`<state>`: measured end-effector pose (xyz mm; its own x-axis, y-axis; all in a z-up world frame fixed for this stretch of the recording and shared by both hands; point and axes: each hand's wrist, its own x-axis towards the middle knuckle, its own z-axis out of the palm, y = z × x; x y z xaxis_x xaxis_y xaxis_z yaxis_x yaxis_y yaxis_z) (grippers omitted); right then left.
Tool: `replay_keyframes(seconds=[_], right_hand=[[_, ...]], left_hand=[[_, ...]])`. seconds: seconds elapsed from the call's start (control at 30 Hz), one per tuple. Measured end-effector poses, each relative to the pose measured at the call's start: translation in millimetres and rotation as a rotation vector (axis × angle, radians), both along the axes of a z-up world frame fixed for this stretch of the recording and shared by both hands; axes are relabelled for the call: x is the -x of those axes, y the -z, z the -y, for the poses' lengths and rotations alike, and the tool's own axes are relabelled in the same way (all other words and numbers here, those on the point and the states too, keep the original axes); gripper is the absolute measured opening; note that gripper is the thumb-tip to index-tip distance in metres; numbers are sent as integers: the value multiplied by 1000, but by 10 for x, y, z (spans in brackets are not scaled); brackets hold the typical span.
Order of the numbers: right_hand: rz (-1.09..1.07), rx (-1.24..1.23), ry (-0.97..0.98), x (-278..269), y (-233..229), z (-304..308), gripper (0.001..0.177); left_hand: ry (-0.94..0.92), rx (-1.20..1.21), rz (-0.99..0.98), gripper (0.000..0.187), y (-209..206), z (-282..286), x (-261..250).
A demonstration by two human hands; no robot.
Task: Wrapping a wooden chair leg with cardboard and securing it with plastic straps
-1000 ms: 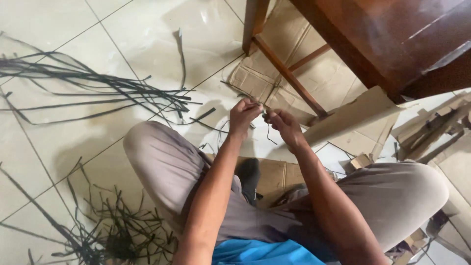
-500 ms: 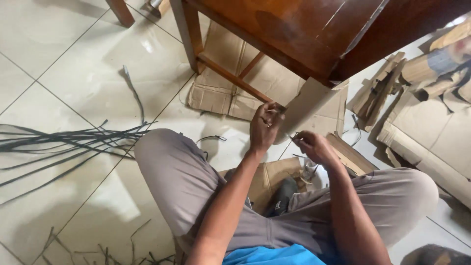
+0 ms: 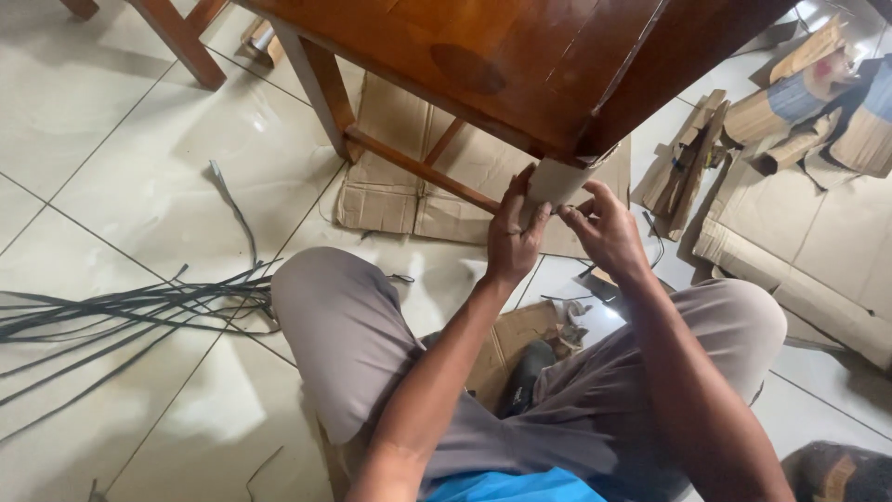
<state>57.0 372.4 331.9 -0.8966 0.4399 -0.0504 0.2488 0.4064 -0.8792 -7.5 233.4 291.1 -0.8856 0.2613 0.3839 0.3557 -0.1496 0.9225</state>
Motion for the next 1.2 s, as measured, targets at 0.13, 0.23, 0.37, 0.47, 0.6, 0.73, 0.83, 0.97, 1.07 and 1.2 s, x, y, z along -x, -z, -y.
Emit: replay_keyframes(seconds=[0.13, 0.23, 0.37, 0.47, 0.6, 0.73, 0.83, 0.97, 1.07, 1.2], right_hand=[[-17, -139, -29, 122, 95, -59, 55], [-39, -305, -39, 176, 98, 27, 49], [-143, -391, -15, 199, 64, 184, 33], [-254, -471, 6, 244, 117, 158, 29], [-269, -585, 57, 262, 129, 157, 23], [-200, -476, 74, 167, 90, 123, 25], [-40, -377, 63, -35, 45, -6, 26], [128, -472, 164, -308, 199, -565, 14], [-77, -513, 429, -367, 24, -739, 8], [-436, -422, 626, -329, -285, -600, 18]], left_hand=[[37, 139, -27, 59, 373, -179, 138], [112, 80, -1, 58, 369, -253, 233], [338, -68, 94, 73, 170, -266, 258], [430, -94, 125, 78, 338, -343, 405], [428, 68, 137, 66, 184, -217, 493], [398, -37, 157, 55, 149, -252, 423], [406, -94, 183, 48, 106, -223, 405], [410, -27, 137, 54, 102, -196, 461], [475, 32, 165, 64, -45, -127, 455], [499, 45, 176, 71, -134, -106, 433]])
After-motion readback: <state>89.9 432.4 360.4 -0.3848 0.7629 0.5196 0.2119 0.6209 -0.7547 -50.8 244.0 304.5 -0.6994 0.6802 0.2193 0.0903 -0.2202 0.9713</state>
